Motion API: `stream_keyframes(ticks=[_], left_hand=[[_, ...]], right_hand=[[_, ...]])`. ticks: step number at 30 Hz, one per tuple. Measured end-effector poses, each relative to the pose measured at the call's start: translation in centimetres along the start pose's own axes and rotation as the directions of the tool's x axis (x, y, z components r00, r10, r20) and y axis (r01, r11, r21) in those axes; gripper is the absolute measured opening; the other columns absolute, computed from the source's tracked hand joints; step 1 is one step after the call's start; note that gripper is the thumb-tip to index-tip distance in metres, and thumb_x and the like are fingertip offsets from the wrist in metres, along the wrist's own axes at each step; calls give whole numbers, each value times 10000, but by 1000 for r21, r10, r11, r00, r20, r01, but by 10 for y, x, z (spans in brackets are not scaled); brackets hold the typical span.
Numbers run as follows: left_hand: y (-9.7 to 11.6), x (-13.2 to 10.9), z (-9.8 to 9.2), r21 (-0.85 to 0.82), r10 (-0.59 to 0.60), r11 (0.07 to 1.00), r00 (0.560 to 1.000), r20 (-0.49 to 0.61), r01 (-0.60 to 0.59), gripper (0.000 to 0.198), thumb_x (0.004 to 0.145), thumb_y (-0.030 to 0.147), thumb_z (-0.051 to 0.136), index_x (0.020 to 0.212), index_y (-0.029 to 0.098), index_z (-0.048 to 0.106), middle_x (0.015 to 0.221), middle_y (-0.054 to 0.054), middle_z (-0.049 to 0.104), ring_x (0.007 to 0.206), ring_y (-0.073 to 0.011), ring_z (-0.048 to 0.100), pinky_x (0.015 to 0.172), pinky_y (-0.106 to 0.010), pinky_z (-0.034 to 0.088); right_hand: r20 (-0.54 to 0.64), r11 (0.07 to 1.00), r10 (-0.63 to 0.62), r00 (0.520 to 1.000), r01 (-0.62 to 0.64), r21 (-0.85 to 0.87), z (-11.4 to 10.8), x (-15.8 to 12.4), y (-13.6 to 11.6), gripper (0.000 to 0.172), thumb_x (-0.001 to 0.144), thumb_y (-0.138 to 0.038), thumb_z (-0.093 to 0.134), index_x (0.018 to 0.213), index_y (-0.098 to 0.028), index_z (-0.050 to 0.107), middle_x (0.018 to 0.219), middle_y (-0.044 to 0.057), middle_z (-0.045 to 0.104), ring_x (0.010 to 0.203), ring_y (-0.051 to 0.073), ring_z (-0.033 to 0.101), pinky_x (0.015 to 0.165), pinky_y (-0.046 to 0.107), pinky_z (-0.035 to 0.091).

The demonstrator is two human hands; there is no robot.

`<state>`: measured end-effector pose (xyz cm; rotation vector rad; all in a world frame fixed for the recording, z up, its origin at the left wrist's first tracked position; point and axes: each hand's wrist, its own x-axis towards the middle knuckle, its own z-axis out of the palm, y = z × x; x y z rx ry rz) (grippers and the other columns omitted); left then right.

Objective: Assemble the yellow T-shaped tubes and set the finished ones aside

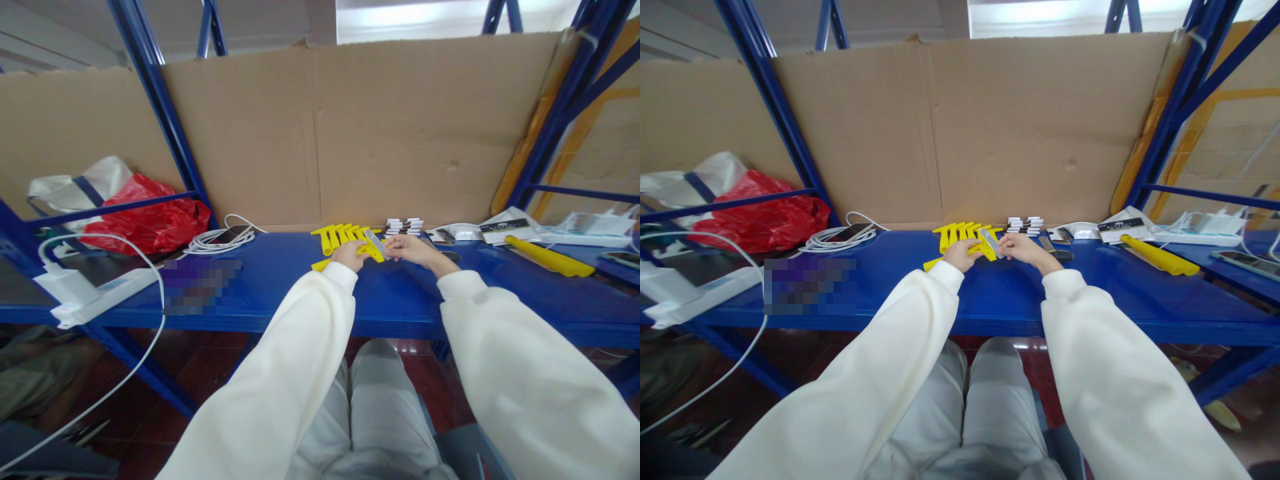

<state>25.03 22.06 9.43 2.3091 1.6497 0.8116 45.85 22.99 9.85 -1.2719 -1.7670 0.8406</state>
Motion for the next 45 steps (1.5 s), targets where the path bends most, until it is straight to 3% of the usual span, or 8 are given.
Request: stream_keyframes(ticks=[10,14,19,24,28,34,39,45], left_hand=[[-1,3,1,-4,5,1000,1000,5,-5,437,1020,233,702,1450,294,751,1535,-32,733,1449,-208,659,1226,-316,485],[-2,7,0,6,15,1000,1000,10,-15,438,1022,243,705,1453,305,748,1513,-33,746,1439,-212,665,1234,-328,481],[-5,11,0,18,38,999,999,24,-39,479,1019,244,717,1493,308,717,1531,-39,733,1447,-199,655,1227,-315,482],[-7,11,0,24,28,999,999,29,-29,482,1013,252,727,1490,320,723,1522,-59,736,1430,-218,664,1202,-322,495],[-8,8,0,23,18,1000,1000,11,-19,492,998,235,747,1484,313,738,1504,-78,745,1420,-236,672,1186,-318,501],[-7,3,-2,40,10,999,1000,-7,-10,473,1006,235,732,1461,361,749,1499,-17,756,1416,-237,673,1199,-358,506],[-7,1,-1,36,18,999,999,-39,-17,485,1008,212,719,1482,311,738,1524,-35,740,1443,-229,656,1228,-338,481],[-9,3,1,24,42,999,998,-56,-41,469,1014,218,707,1468,331,744,1502,-31,754,1435,-225,666,1234,-356,483]], right_hand=[[-4,996,6,1000,-7,-89,2,0,-3,237,798,-290,829,713,-218,620,619,9,660,547,135,564,553,227,478],[-56,992,30,998,-37,-124,4,7,-4,201,787,-213,775,669,-215,612,615,-3,637,559,136,555,590,238,488],[-81,952,-17,997,-8,-305,4,15,-10,175,741,-139,725,613,-214,632,610,-5,641,616,158,576,641,249,505],[-107,899,57,993,-98,-427,9,18,-24,239,708,-58,691,547,-216,613,568,-9,604,616,158,564,664,254,487],[-155,909,77,985,-133,-395,15,13,-28,234,716,-57,686,557,-213,617,598,-4,607,653,167,580,702,261,486],[-140,943,88,986,-128,-308,20,6,-20,152,770,-162,685,628,-191,643,618,-10,585,672,160,552,667,254,459],[-79,946,194,978,-207,-248,25,3,-19,267,848,-160,694,604,-192,590,551,-17,520,551,118,465,555,233,378],[-36,957,210,977,-213,-198,26,0,-23,386,950,-119,644,578,-188,568,517,-12,516,482,89,433,501,216,333]])
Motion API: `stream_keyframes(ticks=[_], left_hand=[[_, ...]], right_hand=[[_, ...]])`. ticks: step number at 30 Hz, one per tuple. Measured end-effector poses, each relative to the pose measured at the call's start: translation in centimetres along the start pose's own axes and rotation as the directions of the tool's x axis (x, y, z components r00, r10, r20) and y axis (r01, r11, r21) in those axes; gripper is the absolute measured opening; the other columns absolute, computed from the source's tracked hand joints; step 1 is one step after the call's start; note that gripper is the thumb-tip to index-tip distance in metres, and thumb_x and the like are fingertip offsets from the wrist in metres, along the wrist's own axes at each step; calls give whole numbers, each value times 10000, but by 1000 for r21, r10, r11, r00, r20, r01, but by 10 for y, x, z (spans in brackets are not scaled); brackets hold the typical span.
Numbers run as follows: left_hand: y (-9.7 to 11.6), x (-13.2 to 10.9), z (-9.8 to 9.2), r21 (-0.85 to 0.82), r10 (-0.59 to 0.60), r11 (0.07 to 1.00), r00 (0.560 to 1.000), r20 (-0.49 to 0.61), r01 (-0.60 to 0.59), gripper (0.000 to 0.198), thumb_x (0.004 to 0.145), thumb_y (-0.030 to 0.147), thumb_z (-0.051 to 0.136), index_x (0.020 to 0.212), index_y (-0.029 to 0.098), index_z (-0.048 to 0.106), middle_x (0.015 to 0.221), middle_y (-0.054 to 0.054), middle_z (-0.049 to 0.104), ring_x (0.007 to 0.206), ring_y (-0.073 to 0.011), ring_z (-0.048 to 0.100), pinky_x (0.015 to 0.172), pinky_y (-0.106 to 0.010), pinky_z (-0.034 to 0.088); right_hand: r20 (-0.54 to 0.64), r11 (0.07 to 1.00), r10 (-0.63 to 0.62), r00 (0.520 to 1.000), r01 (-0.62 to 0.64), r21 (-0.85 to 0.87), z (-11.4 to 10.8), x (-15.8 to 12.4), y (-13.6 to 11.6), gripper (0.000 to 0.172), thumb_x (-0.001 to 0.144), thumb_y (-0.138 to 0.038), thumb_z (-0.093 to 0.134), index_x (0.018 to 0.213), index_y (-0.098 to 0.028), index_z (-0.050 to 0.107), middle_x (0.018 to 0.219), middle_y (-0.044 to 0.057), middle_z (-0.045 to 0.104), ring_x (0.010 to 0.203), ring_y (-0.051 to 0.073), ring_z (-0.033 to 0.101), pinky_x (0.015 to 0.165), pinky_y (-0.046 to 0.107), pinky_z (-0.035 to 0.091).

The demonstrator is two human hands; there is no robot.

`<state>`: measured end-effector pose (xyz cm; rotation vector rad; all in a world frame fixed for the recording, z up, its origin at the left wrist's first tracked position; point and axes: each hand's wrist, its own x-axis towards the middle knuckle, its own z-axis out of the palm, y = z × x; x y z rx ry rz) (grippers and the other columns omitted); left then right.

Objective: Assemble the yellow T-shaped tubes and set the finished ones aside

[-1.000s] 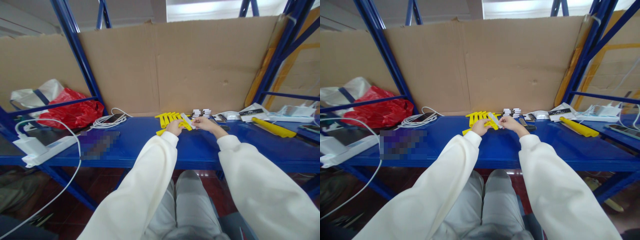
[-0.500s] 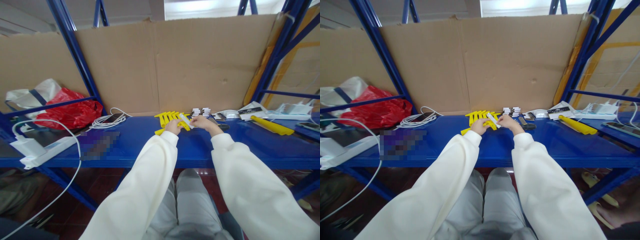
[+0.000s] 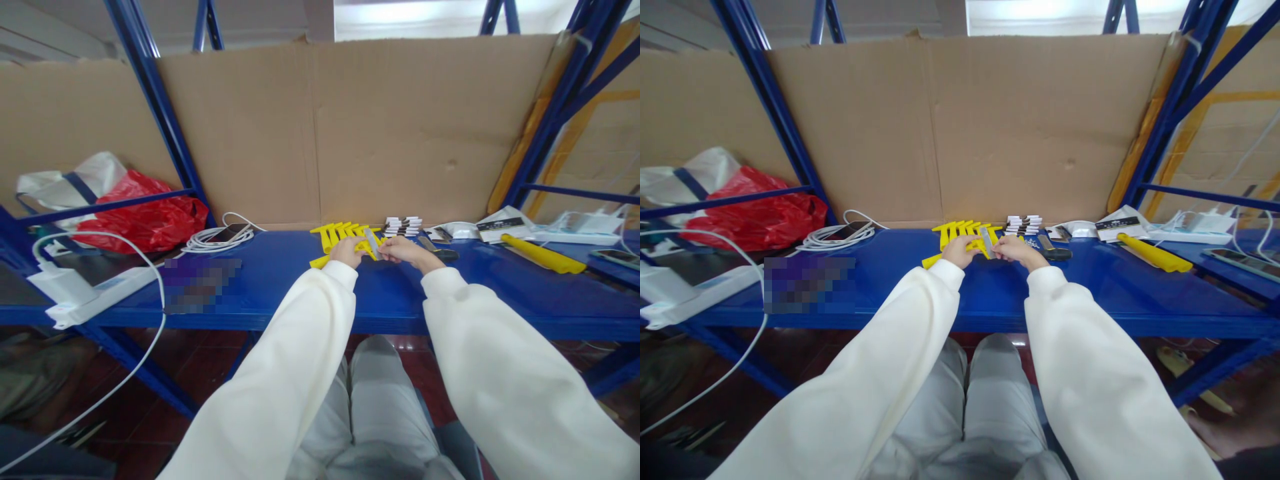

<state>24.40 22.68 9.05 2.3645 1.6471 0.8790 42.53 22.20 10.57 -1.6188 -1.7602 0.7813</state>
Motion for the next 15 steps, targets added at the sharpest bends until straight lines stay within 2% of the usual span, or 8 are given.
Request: stream_keyframes(ticks=[7,15], left_hand=[[-2,1,0,0,0,1000,1000,0,0,473,1020,233,700,1479,340,736,1523,-25,740,1442,-222,656,1235,-361,483],[-3,2,0,-11,-3,1000,1000,6,3,483,1010,214,699,1476,335,737,1519,-20,742,1440,-215,660,1218,-349,500]], right_hand=[[23,997,-22,999,20,75,0,4,5,392,919,-239,792,601,-193,567,489,-29,496,459,75,411,469,204,308],[28,992,16,999,-19,122,2,-1,0,371,919,-180,784,620,-184,567,523,-44,485,465,61,387,473,196,285]])
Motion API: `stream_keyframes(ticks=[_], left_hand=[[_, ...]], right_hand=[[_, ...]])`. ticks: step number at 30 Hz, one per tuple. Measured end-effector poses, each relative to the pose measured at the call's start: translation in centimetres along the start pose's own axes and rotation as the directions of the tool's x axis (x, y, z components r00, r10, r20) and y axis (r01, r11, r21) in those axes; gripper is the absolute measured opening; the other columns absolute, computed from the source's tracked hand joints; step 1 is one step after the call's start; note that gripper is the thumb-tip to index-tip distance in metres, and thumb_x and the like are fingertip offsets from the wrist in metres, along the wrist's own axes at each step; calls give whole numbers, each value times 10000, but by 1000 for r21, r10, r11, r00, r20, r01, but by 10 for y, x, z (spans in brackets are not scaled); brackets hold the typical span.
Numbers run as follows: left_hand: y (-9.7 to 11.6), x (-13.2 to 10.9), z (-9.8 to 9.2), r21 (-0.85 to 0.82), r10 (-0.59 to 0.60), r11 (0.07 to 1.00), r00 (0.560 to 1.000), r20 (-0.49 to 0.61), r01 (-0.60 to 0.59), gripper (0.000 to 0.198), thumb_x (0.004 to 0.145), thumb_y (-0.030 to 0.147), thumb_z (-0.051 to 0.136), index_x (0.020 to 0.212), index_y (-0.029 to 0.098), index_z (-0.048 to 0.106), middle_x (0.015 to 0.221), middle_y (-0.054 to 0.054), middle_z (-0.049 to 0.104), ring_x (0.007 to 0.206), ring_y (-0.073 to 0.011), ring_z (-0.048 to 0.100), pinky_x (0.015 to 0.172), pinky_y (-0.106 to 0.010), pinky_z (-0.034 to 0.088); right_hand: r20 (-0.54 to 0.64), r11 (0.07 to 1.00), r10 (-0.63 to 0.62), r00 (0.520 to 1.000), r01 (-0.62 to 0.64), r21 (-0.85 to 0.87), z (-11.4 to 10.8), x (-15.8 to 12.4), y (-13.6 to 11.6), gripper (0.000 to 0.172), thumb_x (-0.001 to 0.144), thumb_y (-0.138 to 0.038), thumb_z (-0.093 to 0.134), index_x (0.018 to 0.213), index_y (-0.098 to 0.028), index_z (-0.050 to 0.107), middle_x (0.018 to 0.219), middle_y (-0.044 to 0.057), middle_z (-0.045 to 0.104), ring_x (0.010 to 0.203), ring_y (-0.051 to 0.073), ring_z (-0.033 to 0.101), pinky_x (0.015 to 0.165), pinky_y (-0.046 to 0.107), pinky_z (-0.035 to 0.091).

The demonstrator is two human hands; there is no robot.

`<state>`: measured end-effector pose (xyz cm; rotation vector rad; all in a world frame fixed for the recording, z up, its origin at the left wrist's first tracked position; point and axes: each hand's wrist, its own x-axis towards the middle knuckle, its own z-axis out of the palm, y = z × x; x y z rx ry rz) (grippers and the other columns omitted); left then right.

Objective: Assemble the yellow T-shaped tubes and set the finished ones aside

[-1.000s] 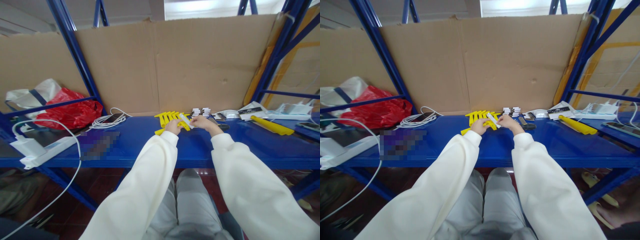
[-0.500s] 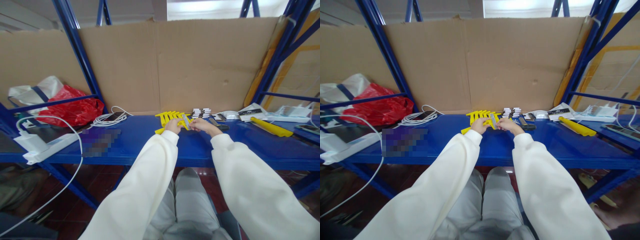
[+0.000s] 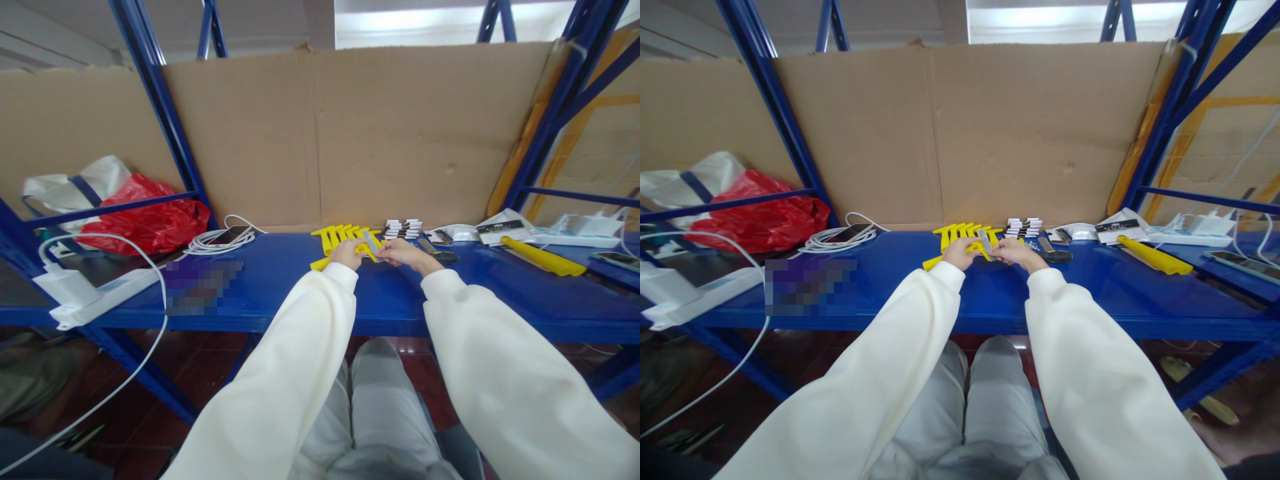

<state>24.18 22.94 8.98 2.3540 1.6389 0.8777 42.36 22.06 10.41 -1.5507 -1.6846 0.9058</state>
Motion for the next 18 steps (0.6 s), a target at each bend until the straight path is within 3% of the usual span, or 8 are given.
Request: stream_keyframes(ticks=[18], left_hand=[[3,-3,-4,-32,1,1000,999,-39,-2,471,1006,162,679,1443,316,763,1500,-22,755,1430,-217,668,1232,-357,503]], right_hand=[[56,961,109,992,-120,249,3,-2,-5,351,986,-172,726,752,-212,467,554,-76,415,436,49,293,449,184,196]])
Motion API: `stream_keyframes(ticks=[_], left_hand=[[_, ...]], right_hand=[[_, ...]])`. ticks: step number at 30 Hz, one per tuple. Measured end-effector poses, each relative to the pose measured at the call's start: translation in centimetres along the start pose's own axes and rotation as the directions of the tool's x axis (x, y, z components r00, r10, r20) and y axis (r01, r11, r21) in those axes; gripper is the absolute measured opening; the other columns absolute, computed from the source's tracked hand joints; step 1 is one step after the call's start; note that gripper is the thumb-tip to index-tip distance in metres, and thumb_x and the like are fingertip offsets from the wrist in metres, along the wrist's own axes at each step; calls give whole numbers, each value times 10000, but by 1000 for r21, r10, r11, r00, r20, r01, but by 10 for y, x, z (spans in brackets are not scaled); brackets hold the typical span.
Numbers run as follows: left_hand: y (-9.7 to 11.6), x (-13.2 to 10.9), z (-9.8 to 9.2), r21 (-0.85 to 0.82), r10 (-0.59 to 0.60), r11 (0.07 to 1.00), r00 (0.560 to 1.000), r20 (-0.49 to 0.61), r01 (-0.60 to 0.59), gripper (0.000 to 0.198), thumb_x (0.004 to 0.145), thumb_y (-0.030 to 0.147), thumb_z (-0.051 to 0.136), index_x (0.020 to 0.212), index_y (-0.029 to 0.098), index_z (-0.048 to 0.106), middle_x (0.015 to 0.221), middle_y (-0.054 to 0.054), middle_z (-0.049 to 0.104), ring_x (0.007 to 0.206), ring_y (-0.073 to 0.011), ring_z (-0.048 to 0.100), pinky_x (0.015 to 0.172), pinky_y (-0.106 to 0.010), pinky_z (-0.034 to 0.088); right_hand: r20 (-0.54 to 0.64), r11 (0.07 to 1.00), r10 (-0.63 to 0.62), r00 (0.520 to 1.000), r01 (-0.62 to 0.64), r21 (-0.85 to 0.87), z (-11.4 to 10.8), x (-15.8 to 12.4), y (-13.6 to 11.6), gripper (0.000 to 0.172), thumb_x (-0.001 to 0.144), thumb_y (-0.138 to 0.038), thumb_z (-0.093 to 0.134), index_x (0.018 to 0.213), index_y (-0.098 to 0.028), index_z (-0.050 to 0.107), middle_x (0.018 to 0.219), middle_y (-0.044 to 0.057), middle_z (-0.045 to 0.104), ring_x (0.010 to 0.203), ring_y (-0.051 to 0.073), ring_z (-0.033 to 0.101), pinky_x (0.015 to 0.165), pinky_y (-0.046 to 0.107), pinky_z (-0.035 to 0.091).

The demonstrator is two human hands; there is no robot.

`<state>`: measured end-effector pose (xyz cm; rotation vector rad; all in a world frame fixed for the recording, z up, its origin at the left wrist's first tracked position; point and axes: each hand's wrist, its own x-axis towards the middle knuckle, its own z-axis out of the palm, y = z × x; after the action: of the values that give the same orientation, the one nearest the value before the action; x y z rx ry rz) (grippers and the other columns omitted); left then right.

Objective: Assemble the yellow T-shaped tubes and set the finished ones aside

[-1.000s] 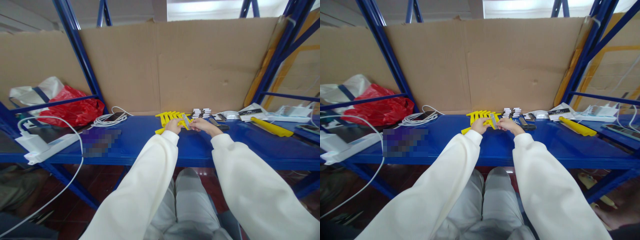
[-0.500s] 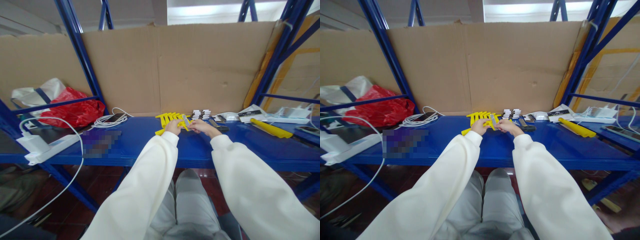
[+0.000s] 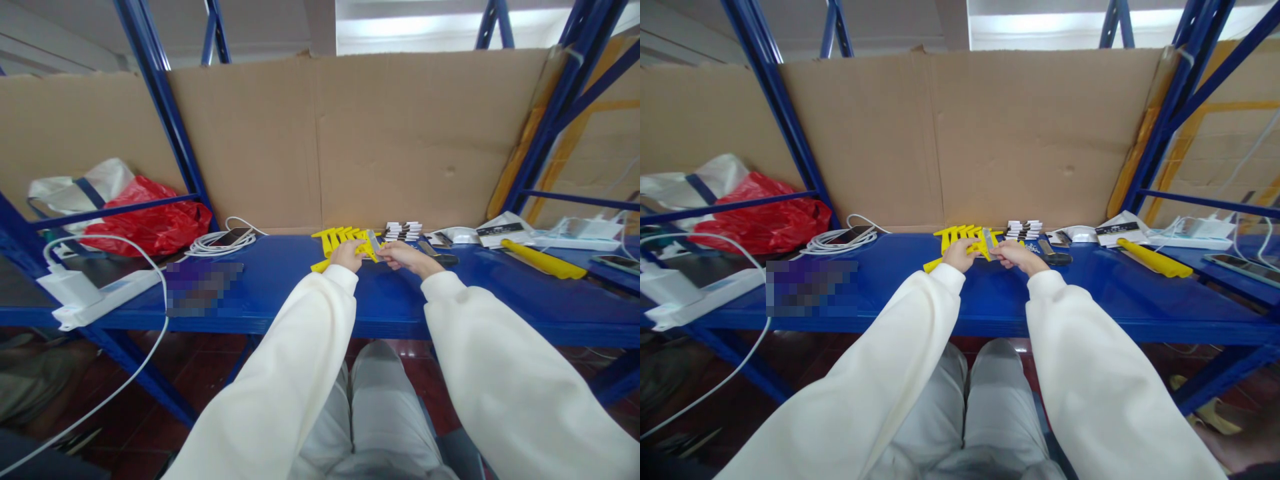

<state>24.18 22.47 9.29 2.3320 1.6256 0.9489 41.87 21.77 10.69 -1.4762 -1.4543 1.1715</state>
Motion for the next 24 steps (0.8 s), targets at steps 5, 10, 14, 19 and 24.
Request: stream_keyframes(ticks=[5,10,14,19,24], left_hand=[[0,0,1,14,13,1000,1000,19,-13,464,1031,184,646,1463,323,745,1521,-32,740,1446,-213,651,1228,-354,494],[2,-3,-2,94,57,994,996,71,-63,502,1055,201,593,1529,338,685,1497,-55,734,1422,-228,642,1210,-376,487],[7,-6,-6,195,86,975,987,135,-111,544,1077,205,527,1586,356,644,1402,-107,722,1330,-258,675,1138,-372,516],[11,-9,-8,234,86,964,983,164,-124,548,1094,228,489,1597,394,630,1360,-118,692,1301,-272,675,1093,-372,526],[11,-10,-9,230,90,965,984,152,-124,558,1084,211,471,1582,389,647,1378,-121,695,1298,-285,666,1085,-394,530]], right_hand=[[15,999,6,1000,-7,46,0,-1,-1,339,979,-146,704,754,-214,459,549,-85,377,444,49,253,450,182,185],[26,998,-4,1000,2,64,-1,1,-1,376,932,-173,759,734,-223,443,549,-89,351,462,55,233,454,189,185],[41,998,-14,999,11,63,-1,1,-1,375,926,-187,755,713,-223,449,553,-89,334,467,61,227,461,199,180],[63,998,-10,998,6,69,-2,0,0,380,943,-206,741,703,-218,448,551,-88,325,468,57,225,462,198,169],[94,998,-14,996,8,66,-3,2,2,415,929,-257,795,717,-220,440,550,-88,340,465,52,231,454,188,175]])
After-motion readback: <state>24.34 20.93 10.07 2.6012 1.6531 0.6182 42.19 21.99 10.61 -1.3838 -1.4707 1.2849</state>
